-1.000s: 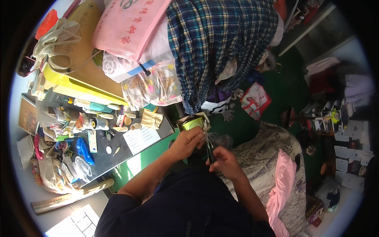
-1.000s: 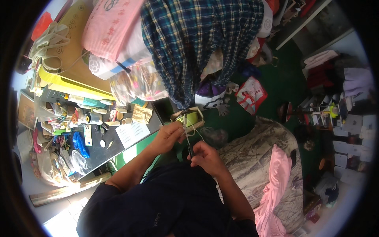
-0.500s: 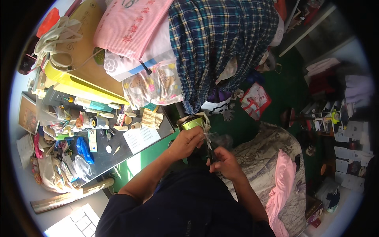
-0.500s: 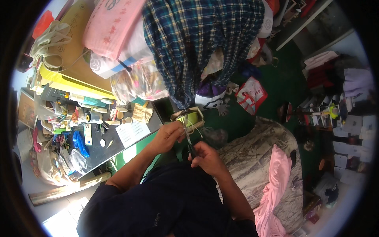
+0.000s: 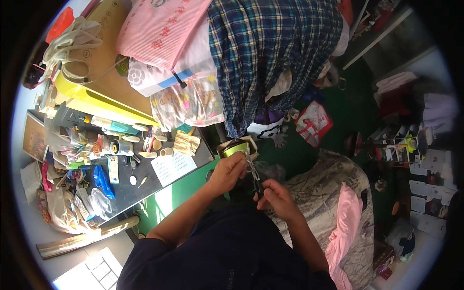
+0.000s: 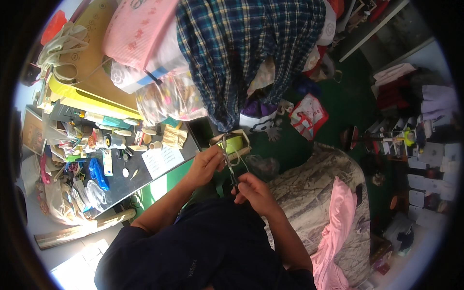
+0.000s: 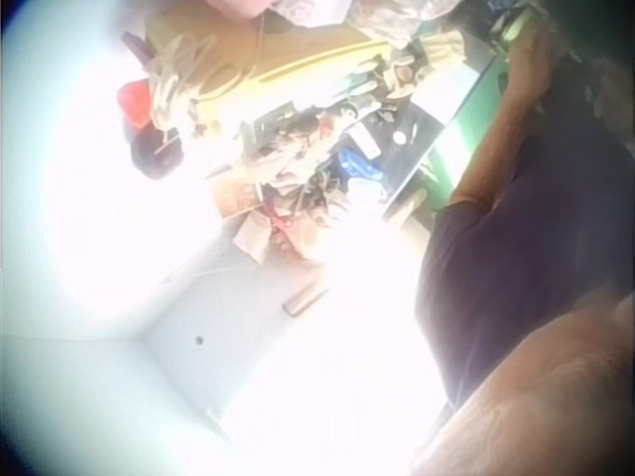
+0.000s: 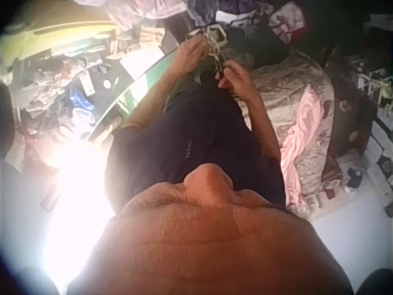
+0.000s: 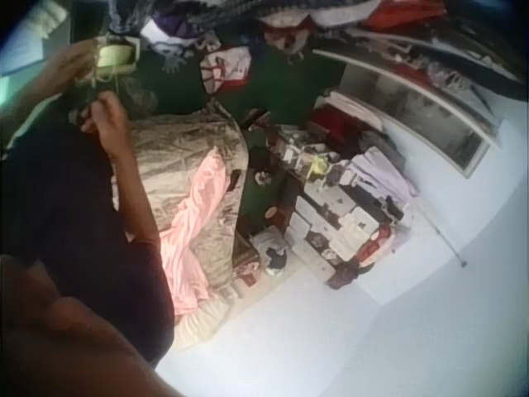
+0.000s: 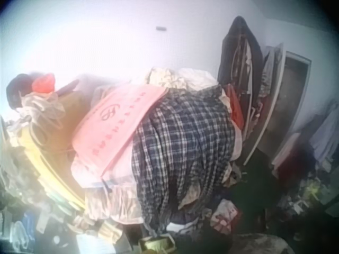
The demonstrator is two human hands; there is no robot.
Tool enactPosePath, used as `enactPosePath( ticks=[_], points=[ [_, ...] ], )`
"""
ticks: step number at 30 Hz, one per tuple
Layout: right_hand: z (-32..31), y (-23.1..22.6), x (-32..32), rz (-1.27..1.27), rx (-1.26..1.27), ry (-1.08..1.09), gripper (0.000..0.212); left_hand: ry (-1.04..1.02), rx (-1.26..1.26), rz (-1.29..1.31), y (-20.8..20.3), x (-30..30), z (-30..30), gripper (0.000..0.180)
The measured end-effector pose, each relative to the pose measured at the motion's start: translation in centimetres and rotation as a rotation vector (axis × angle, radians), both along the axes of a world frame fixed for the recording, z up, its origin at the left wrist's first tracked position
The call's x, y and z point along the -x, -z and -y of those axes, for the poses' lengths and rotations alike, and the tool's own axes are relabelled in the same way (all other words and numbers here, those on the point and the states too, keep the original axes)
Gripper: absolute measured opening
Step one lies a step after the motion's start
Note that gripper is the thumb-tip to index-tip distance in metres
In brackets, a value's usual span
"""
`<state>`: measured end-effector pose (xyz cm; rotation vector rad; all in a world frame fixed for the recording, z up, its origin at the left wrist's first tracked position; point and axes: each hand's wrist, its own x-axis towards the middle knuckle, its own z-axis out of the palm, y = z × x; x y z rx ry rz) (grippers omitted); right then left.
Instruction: The person repairs a white cable by cutting the outer sheath with scissors, stripping the insulation, and wrapping the exposed section with green tape. They handle the cable and scissors throughout the process.
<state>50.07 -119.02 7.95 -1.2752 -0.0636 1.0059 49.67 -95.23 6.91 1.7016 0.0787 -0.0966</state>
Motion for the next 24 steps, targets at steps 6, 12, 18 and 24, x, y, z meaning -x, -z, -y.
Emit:
enactPosePath(
  ticks=[6,12,18,24],
  points=[
    [0.7,0.4,-0.2,-0.089,0.102,-0.009,0.024,-0.185,0.158,-0.097,4.6,0.5,1.3,0.022],
    [3.1,1.4,0.7,-0.127,0.201,0.083,0.023,-0.153,0.156,-0.152,6.5,-0.1,-1.3,0.023],
    [3.5,0.8,-0.7,-0.055,0.193,0.139,0.016,-0.119,0.394,-0.323,4.9,0.0,-1.8,0.024],
    [-0.3,3.8,0.1,0.011,0.180,0.351,0.020,-0.090,0.468,-0.335,4.3,0.7,-1.1,0.025]
  ],
)
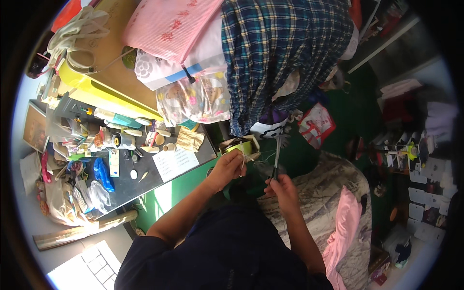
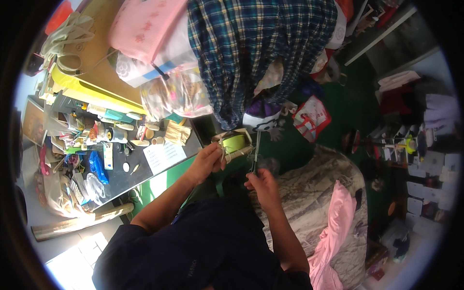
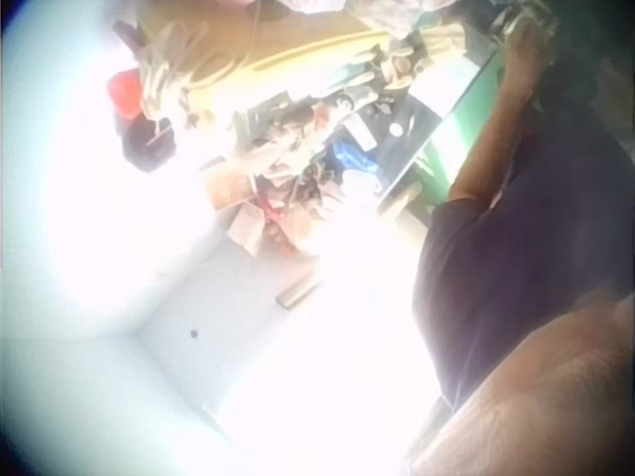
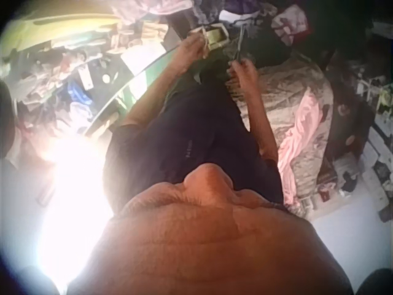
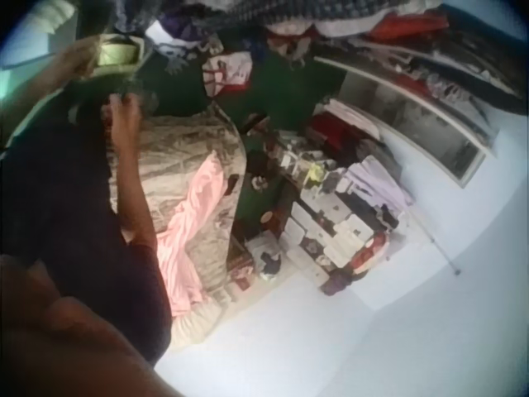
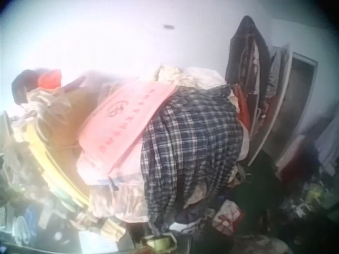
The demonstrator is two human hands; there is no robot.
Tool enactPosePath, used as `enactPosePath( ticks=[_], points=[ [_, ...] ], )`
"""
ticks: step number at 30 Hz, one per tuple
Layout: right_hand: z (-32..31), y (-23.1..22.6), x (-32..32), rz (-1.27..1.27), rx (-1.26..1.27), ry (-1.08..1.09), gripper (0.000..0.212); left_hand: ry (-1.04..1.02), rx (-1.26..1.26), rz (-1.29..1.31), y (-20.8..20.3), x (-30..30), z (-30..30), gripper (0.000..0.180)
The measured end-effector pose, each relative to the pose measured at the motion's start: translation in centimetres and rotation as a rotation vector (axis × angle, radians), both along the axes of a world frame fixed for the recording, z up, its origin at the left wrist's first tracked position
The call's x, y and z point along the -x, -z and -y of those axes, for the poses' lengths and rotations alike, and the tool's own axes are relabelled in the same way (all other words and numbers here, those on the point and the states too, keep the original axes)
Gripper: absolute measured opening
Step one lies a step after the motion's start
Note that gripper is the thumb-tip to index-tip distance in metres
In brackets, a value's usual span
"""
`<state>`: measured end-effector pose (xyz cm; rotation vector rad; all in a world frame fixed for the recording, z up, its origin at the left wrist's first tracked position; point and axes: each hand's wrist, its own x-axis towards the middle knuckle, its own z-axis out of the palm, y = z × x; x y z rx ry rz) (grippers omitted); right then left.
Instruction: The person repairs a white cable by cutting the outer sheath with scissors, stripping the insulation, and wrapping the exposed section with green tape. They handle the cable and scissors throughout the process.
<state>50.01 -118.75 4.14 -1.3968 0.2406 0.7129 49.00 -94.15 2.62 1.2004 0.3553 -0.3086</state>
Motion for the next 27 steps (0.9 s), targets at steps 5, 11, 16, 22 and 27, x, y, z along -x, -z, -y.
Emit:
enactPosePath(
  ticks=[5,11,16,22,27],
  points=[
    [0.3,1.9,-0.4,-0.039,0.044,0.085,0.021,-0.016,-0.041,0.009,-0.9,0.4,-0.9,0.023],
    [4.1,4.2,-1.6,-0.101,0.150,-0.093,0.021,-0.090,-0.025,-0.009,0.2,1.1,-1.6,0.023],
    [4.1,4.0,-2.4,-0.092,0.148,-0.131,0.021,-0.139,-0.040,-0.017,2.0,1.7,-1.9,0.023],
    [1.0,5.3,-4.5,-0.159,0.091,-0.109,0.023,-0.139,-0.050,-0.035,3.0,2.8,-1.8,0.025],
    [0.3,7.6,-4.7,-0.224,0.059,-0.120,0.026,-0.133,-0.100,-0.065,5.4,3.7,-1.6,0.025]
  ],
)
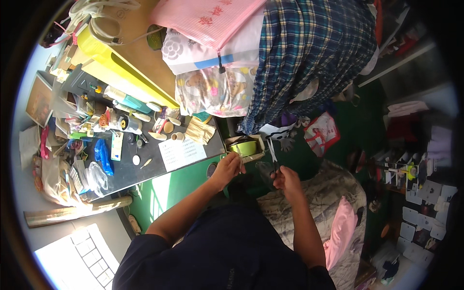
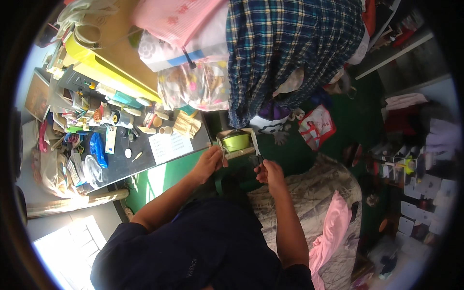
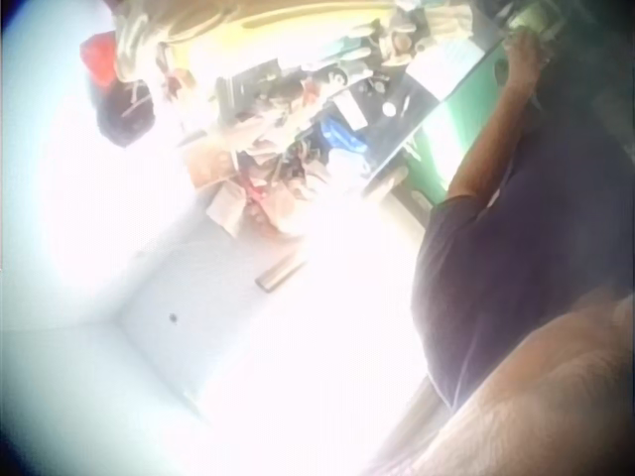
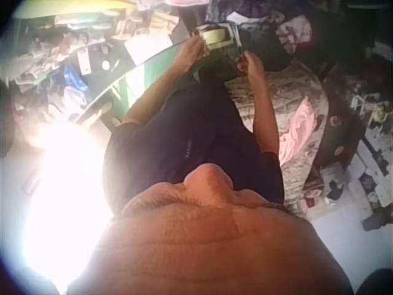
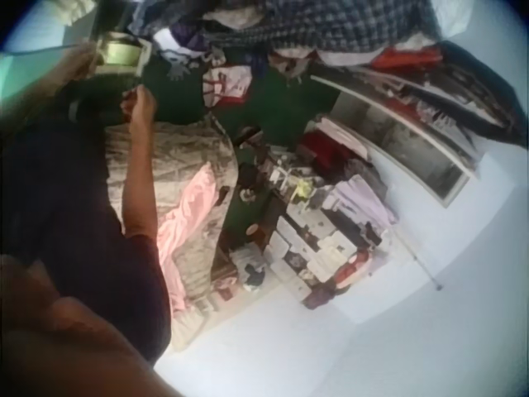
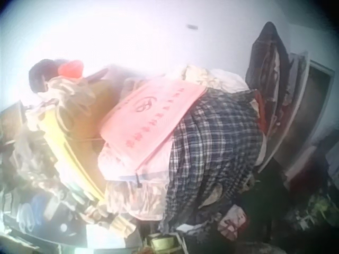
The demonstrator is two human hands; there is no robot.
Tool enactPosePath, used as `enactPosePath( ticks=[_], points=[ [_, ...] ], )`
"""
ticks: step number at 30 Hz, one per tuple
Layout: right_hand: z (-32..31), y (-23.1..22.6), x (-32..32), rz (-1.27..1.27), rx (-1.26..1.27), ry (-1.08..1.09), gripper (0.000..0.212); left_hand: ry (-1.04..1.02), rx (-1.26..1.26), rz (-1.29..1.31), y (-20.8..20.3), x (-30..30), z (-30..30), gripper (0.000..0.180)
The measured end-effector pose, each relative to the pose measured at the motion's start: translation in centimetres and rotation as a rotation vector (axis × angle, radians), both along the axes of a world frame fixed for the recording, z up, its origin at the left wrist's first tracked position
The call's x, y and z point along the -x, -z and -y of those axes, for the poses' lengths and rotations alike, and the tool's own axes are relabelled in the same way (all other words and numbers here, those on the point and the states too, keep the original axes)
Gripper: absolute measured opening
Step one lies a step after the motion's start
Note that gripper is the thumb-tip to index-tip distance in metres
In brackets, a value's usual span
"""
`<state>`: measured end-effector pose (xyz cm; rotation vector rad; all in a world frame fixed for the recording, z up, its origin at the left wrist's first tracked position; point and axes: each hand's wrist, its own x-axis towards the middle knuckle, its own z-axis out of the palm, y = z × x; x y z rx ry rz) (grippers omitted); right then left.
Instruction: The person repairs a white cable by cutting the outer sheath with scissors, stripping the insulation, and wrapping the exposed section with green tape. They handle the cable and scissors throughout the process.
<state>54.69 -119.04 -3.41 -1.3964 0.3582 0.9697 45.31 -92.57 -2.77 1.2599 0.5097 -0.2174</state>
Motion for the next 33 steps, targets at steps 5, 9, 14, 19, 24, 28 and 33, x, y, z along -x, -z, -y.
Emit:
enactPosePath(
  ticks=[5,9,14,19,24,28,33],
  points=[
    [-0.9,0.0,1.0,-0.100,-0.062,-0.015,0.029,0.049,-0.139,0.075,2.7,0.0,1.2,0.027],
    [-1.6,-0.4,1.8,-0.158,-0.123,-0.022,0.031,0.005,0.107,0.049,2.4,-1.1,2.3,0.028],
    [-1.9,0.1,2.2,-0.203,-0.182,-0.024,0.031,-0.152,0.380,-0.037,2.6,-2.4,3.3,0.029],
    [-1.0,0.7,2.8,-0.225,-0.184,-0.006,0.031,-0.273,0.503,0.005,4.5,-3.6,3.0,0.030],
    [1.3,0.4,3.7,-0.254,-0.129,-0.020,0.030,-0.245,0.465,0.072,6.7,-4.1,2.7,0.030],
    [4.3,0.6,4.8,-0.246,-0.130,-0.034,0.029,-0.247,0.345,0.015,7.9,-4.5,2.4,0.029],
    [6.6,0.5,5.7,-0.259,-0.038,0.014,0.027,-0.211,0.267,0.005,8.2,-4.7,2.2,0.030]
  ],
)
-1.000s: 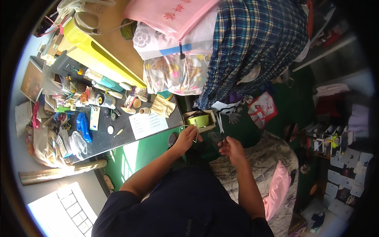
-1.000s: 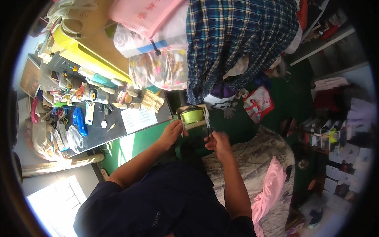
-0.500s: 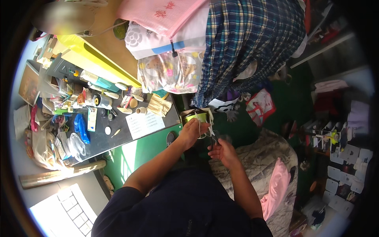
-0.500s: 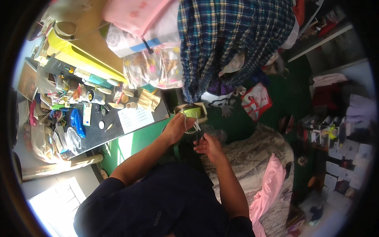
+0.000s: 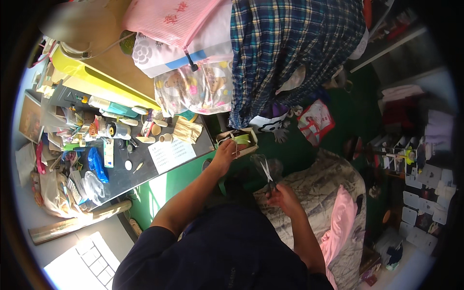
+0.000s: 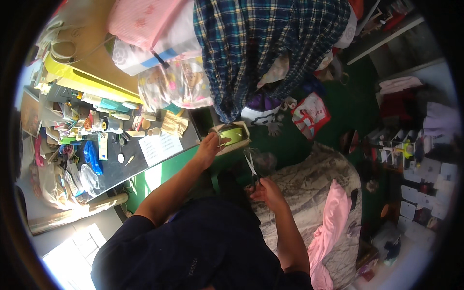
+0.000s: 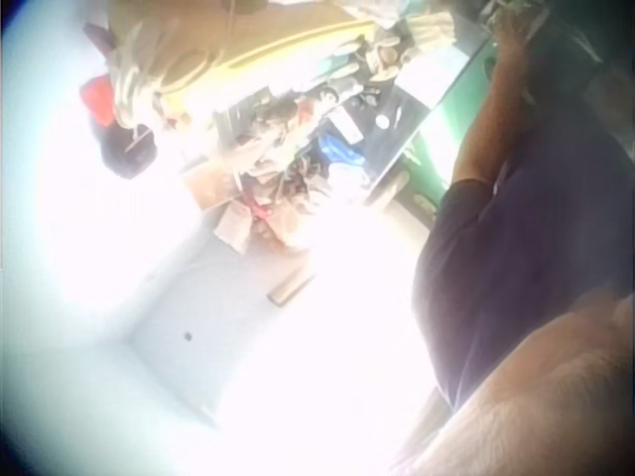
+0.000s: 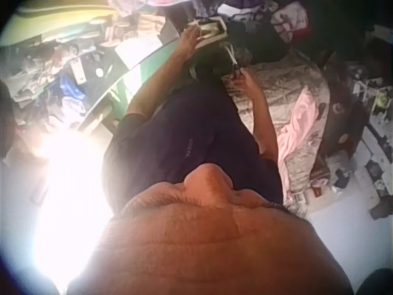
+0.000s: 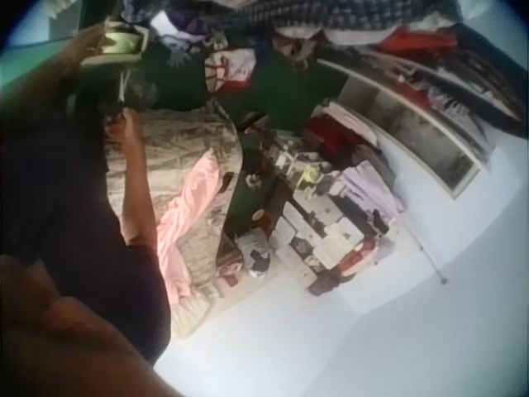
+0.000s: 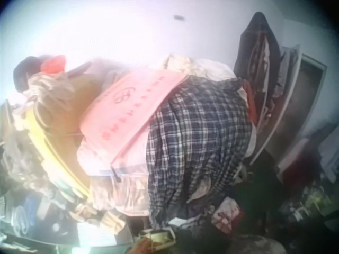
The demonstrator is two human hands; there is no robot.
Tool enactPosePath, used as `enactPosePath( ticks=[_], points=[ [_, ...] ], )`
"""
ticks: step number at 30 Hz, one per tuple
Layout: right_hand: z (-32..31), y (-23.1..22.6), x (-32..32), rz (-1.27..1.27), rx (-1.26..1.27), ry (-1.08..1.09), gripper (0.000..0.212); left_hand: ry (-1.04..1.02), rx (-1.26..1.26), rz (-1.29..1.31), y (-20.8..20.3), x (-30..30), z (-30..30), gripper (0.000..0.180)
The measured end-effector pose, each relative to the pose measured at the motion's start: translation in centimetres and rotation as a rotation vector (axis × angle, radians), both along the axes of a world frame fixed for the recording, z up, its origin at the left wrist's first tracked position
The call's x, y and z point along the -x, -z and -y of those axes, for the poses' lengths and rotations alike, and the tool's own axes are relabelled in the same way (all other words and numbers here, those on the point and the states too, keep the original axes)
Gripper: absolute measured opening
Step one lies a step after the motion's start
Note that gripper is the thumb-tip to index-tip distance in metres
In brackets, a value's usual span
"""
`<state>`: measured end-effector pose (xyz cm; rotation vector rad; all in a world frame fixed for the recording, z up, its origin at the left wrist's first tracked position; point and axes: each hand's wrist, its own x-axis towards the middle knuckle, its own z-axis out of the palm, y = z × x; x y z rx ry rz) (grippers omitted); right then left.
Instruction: The person repairs a white cable by cutting the outer sheath with scissors, stripping the insulation, and wrapping the exposed section with green tape. They handle the cable and scissors throughout the process.
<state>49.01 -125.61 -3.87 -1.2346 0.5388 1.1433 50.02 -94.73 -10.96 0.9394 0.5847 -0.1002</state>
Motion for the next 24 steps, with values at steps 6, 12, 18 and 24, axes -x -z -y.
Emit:
enactPosePath(
  ticks=[6,12,18,24],
  points=[
    [-0.3,1.5,0.5,0.192,0.127,-0.116,0.024,0.106,-0.086,-0.030,-0.4,1.9,-0.7,0.033],
    [-5.5,-1.0,-1.3,0.500,0.171,-0.367,0.023,0.161,-0.071,-0.128,-0.1,4.3,-1.4,0.033],
    [-14.8,-5.7,-2.5,0.789,0.078,-0.650,0.023,0.216,0.028,-0.130,2.2,8.1,-2.5,0.029],
    [-27.8,-5.6,-1.4,0.759,-0.015,-1.063,0.028,0.167,0.000,0.094,6.0,12.6,-2.8,0.025]
  ],
)
